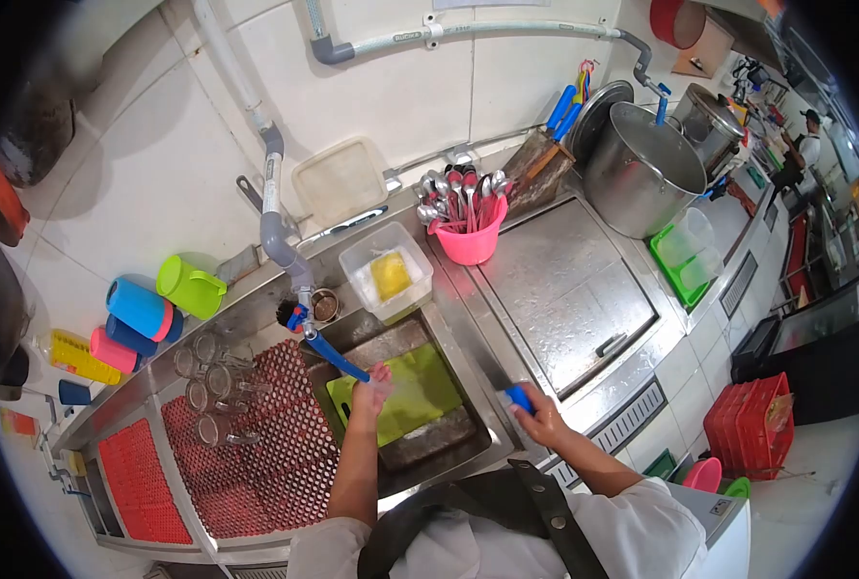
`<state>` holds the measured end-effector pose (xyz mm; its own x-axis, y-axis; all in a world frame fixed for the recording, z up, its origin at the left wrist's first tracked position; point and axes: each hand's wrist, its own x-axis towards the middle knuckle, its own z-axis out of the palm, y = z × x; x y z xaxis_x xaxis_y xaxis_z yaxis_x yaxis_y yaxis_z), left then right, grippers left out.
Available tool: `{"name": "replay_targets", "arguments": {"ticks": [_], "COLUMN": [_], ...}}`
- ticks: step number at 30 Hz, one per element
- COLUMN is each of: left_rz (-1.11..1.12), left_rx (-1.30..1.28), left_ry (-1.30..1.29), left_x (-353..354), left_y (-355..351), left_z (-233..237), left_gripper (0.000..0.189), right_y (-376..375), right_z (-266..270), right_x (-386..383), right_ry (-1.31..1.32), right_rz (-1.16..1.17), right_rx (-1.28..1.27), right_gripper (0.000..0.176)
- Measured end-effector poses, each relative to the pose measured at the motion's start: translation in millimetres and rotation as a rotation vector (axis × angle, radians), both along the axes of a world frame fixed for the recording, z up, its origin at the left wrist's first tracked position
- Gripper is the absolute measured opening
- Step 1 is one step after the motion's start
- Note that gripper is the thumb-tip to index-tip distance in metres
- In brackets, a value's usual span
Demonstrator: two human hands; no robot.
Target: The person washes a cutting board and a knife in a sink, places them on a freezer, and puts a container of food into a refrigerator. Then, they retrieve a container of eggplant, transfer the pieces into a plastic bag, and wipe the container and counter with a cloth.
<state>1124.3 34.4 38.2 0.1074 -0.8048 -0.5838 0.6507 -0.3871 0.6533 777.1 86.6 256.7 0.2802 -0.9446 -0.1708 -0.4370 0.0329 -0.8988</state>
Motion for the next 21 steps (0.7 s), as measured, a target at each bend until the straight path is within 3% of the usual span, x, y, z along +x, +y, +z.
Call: {"name": "replay_targets", "arguments": {"ticks": [1, 2, 3, 5, 7, 10, 17, 21], "left_rz": [0.003, 0.009, 0.026, 0.088, 0.154, 0.117, -0.060, 0.086], "left_rx": [-0.046, 0.021, 0.096, 0.203, 0.240, 0.132, 0.284, 0.248], "left_ry": [-0.053, -0.073, -0.094, -0.061, 0.003, 0.017, -0.151, -0.155], "left_x": [3, 0, -6, -10, -8, -4, 5, -1], "left_y": [3, 7, 16, 30, 46, 65, 62, 50], "left_z": [-12, 7, 25, 42, 43, 53, 54, 39], "left_gripper": [0.033, 0.037, 0.042, 0.052, 0.058, 0.059, 0.040, 0.025], "right_y": [0, 4, 8, 14, 16, 11, 6, 12], "right_z": [5, -2, -8, -42, -61, -102, -89, -97], "right_x": [4, 12, 22, 40, 72, 109, 130, 123], "right_ry": [0.022, 0.015, 0.051, 0.007, -0.084, -0.219, -0.243, -0.279], "right_rz": [0.094, 0.171, 0.261, 0.375, 0.306, 0.274, 0.260, 0.208], "right_rx": [0.087, 0.191, 0.093, 0.274, 0.647, 0.716, 0.883, 0.871], "right_gripper": [0.032, 0.030, 0.026, 0.021, 0.024, 0.016, 0.015, 0.020]}}
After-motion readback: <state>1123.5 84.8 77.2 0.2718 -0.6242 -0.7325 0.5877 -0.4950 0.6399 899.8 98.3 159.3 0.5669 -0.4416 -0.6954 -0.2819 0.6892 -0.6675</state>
